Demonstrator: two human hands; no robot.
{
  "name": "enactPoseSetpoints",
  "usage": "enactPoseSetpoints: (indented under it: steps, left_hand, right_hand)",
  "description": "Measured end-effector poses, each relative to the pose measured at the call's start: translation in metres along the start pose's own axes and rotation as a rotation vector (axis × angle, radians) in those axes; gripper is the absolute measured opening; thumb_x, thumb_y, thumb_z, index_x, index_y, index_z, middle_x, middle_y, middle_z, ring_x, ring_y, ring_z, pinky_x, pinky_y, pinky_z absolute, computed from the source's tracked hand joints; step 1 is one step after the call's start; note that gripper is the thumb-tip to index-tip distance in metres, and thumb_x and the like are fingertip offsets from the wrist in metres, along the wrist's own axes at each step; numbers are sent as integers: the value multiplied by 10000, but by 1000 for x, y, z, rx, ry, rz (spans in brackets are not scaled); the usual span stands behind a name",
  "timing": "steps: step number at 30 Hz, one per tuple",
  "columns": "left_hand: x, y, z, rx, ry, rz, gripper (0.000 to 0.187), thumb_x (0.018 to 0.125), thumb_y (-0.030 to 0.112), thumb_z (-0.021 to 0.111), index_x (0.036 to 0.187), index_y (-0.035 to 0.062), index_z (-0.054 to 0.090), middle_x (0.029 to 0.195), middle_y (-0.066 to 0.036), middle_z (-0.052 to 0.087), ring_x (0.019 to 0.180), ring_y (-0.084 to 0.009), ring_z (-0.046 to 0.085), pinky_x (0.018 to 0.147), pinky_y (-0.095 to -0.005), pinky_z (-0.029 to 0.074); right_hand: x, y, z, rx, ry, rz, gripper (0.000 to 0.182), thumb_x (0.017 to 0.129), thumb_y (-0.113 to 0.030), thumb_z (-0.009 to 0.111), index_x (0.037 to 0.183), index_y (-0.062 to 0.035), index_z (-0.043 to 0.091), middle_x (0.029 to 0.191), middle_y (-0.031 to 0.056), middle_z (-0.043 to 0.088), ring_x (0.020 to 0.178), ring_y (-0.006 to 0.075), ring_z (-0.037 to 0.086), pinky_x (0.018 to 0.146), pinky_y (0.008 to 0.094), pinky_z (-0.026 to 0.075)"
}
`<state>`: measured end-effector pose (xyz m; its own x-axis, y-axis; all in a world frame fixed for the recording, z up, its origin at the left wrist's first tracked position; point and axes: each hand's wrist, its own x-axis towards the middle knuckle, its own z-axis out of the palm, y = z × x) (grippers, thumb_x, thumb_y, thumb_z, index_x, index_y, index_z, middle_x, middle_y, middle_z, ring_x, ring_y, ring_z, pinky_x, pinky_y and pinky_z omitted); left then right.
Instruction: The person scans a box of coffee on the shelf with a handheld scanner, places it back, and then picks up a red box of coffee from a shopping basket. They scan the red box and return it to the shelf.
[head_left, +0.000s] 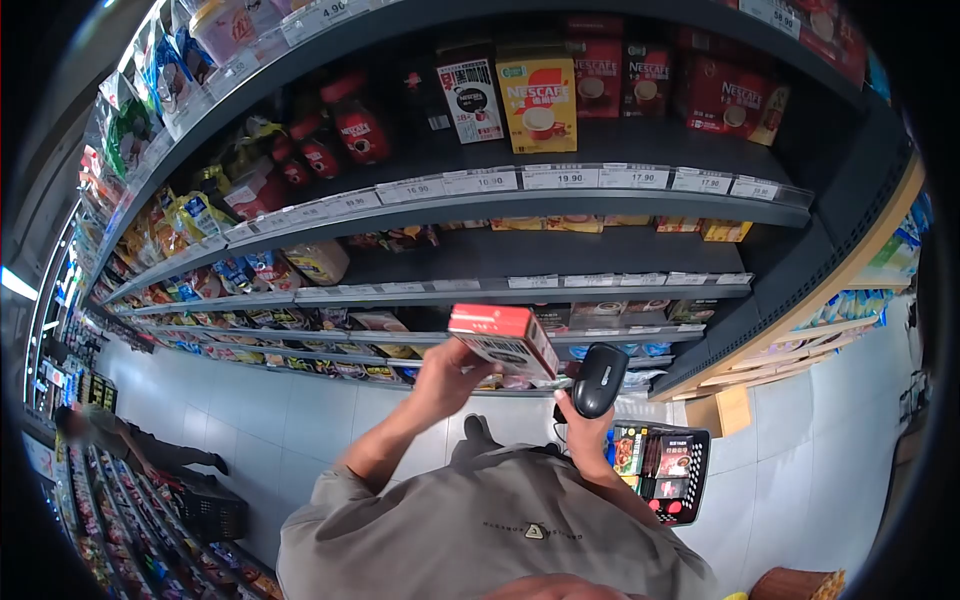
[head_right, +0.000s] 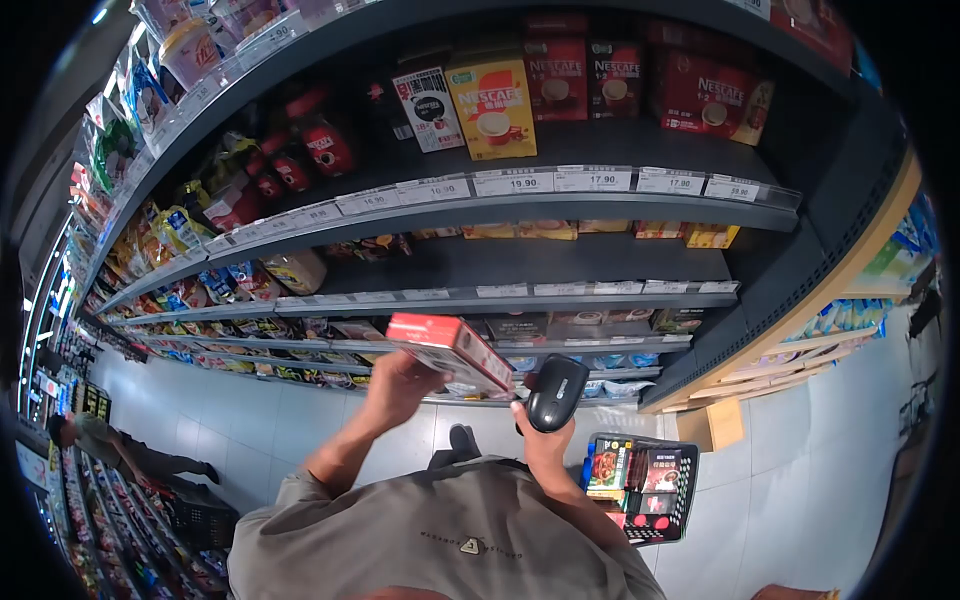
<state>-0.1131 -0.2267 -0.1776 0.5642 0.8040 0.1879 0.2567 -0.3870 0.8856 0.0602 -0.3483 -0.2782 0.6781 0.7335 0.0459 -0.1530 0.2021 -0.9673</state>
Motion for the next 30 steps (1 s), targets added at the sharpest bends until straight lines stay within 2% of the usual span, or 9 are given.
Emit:
enactPoseSetpoints:
  steps: [4, 5, 6, 7, 11, 13, 16, 18, 30]
  left_hand:
    - [27, 25, -39, -80, 80, 103, 270, 820, -73, 684, 1076, -8, 633, 985, -39, 696, 881, -104, 646, 788, -272, 538]
    - [35, 30, -45, -287, 141, 123, 275, 813, -83, 684, 1075, -17, 631, 989, -35, 692, 888, -99, 638, 803, -269, 533]
    - [41, 50, -57, -258, 154, 179, 257, 812, -97, 677, 1054, -20, 639, 969, -24, 691, 884, -91, 632, 799, -260, 528]
    - [45, 70, -74, 55, 178, 113, 227, 814, -106, 669, 1024, -21, 649, 949, -26, 694, 875, -82, 628, 788, -244, 522]
    - [77, 89, -107, 115, 332, 251, 191, 820, -107, 662, 999, -46, 642, 961, -54, 703, 890, -77, 628, 794, -233, 517]
    - [91, 91, -118, -74, 310, 247, 236, 822, -100, 664, 1049, -55, 617, 1011, -90, 698, 944, -93, 632, 842, -242, 509]
    - [114, 89, -132, -81, 314, 299, 252, 822, -90, 665, 1066, -49, 615, 1022, -94, 698, 943, -100, 634, 841, -255, 513]
    - [128, 89, -141, 73, 341, 317, 272, 824, -71, 667, 1088, -38, 615, 1012, -87, 703, 931, -103, 636, 836, -261, 514]
    - [198, 74, -156, 215, 267, 368, 311, 818, 26, 702, 1106, -37, 604, 994, -137, 711, 923, -143, 661, 819, -290, 514]
  right_hand:
    - [8, 13, -4, 66, 80, -52, 362, 735, 10, 756, 1060, 8, 596, 880, 24, 619, 776, 102, 579, 703, 261, 471]
    - [9, 11, -3, 66, 75, -53, 362, 735, 10, 756, 1060, 8, 596, 880, 24, 619, 776, 102, 579, 703, 261, 471]
    - [9, 4, 0, 89, 70, -60, 359, 738, 17, 744, 1066, 9, 599, 910, 37, 634, 807, 112, 594, 723, 266, 476]
    - [10, 1, 2, 113, 66, -68, 357, 741, 24, 733, 1073, 11, 602, 939, 51, 650, 837, 121, 609, 742, 271, 481]
    - [10, 7, -3, 43, 27, -43, 336, 761, 49, 695, 1082, 12, 604, 991, 66, 657, 903, 139, 620, 789, 280, 483]
    - [11, 10, -5, 51, 28, -74, 323, 769, 52, 693, 1076, 9, 605, 993, 65, 656, 907, 140, 619, 802, 284, 483]
    - [14, 18, -8, 55, 49, -34, 306, 773, 52, 701, 1061, 7, 607, 990, 63, 654, 906, 140, 620, 816, 291, 490]
    - [15, 16, -5, 77, 64, -41, 306, 770, 66, 686, 1061, 6, 610, 985, 61, 649, 894, 140, 617, 818, 293, 491]
    - [22, 14, 4, 91, 71, -6, 308, 761, 78, 674, 1054, 4, 615, 992, 61, 645, 878, 140, 615, 809, 290, 488]
